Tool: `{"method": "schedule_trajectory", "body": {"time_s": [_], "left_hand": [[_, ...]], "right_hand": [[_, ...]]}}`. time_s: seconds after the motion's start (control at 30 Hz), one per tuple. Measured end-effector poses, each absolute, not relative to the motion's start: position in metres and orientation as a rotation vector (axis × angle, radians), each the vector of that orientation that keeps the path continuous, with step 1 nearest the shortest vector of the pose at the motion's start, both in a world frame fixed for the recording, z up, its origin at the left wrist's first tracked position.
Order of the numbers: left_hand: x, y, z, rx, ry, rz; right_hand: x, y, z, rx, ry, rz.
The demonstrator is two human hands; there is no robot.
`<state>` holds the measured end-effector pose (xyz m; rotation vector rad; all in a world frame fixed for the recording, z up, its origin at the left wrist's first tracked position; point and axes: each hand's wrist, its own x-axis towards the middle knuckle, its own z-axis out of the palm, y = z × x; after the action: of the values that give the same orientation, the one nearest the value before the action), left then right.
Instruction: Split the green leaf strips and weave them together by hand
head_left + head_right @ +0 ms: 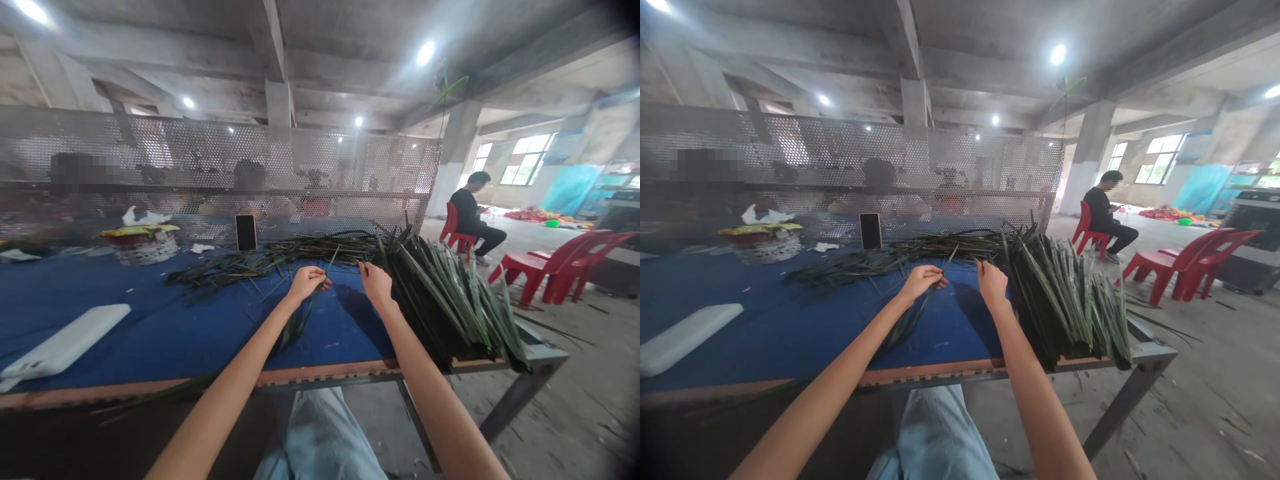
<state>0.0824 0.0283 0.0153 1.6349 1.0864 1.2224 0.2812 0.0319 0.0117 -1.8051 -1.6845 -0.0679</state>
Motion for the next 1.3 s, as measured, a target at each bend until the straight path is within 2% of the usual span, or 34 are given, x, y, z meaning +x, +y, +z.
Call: {"method": "schedule_trajectory", "body": {"time_s": [0.13,0.3,0.47,1.3], "left_hand": [[0.082,0.026,0.020,1.469,1.048,1.188],[0.083,0.023,0.023,1.428,1.069,1.197],[0.085,0.023,0.022,1.416,1.107,1.199],[0.089,0.021,0.012,1.789,1.263,1.246]], "right_hand": [[0.269,0.030,0.011,-1.574,-1.709,0.141],[0.252,0.029,0.005,-1.117,-1.710,0.664],[0.245,0.030,0.002,-1.005,-1.651,0.982],[0.243,0.033,-0.010,-1.070,-1.825,0.854]]}}
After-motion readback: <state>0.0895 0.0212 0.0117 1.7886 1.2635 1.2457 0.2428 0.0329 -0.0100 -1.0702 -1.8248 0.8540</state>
